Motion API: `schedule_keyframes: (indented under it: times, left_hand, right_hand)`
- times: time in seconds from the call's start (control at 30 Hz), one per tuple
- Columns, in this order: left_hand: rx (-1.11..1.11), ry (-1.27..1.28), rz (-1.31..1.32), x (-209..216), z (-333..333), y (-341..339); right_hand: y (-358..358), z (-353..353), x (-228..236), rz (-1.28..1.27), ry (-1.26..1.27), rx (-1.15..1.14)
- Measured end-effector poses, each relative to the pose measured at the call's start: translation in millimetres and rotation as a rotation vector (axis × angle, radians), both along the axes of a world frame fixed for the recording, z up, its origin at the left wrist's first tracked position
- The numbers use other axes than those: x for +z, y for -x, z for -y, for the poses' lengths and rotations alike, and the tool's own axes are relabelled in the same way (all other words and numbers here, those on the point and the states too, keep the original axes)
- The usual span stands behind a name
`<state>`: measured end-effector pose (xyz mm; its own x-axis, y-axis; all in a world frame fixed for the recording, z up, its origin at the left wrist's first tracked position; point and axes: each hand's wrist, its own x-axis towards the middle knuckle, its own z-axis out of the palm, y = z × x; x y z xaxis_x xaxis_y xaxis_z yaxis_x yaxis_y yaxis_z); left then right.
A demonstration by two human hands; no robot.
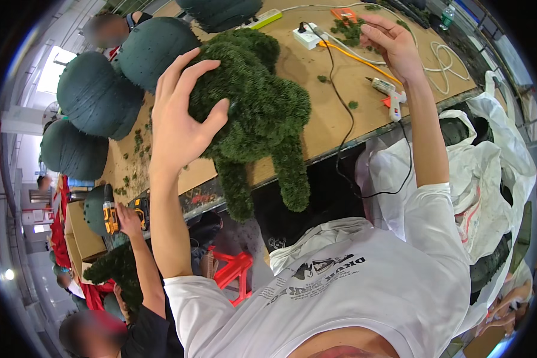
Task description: Applying green foliage/moss to a foam armature using a hot glue gun to create a decorative figure.
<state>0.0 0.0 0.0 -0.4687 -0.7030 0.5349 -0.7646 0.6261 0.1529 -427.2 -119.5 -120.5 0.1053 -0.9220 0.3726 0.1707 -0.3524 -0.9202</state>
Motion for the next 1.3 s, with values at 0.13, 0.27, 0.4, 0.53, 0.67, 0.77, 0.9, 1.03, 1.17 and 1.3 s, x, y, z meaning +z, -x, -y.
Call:
schedule_keyframes:
  times: [0.13, 0.27, 0.4, 0.53, 0.67, 0.77, 0.9, 1.03, 1.17, 1.3]
  left_hand:
    - [-0.024, 0.021, -0.011, 7, 1, -8]
    - [-0.033, 0.063, -0.026, 3, -2, -7]
    - [-0.035, 0.085, -0.055, 1, 1, -7]
    - [-0.051, 0.099, -0.072, -4, 5, -9]
    - [-0.062, 0.116, -0.07, -5, 5, -11]
    - [-0.062, 0.118, -0.054, -5, 3, -13]
    - [-0.052, 0.122, -0.055, -5, 4, -13]
    - [-0.071, 0.112, -0.058, -5, 5, -9]
    - [-0.095, 0.099, -0.09, -4, 6, -9]
    - [-0.096, 0.063, -0.101, -1, 4, -12]
  right_hand:
    - [-92, -65, 45, 0.084, 0.161, 0.132]
    - [-163, -128, 73, 0.237, 0.195, 0.309]
    - [-219, -148, 75, 0.365, 0.149, 0.242]
    - [-236, -154, 62, 0.252, 0.054, 0.031]
    - [-235, -167, 59, 0.072, 0.023, -0.067]
    - [-239, -169, 54, 0.039, 0.006, -0.087]
    - [-243, -166, 49, 0.035, 0.046, -0.173]
    - [-237, -168, 50, -0.024, 0.074, -0.215]
    - [-208, -172, 48, 0.305, 0.091, -0.152]
    - [-137, -150, -5, -0.084, -0.053, -0.51]
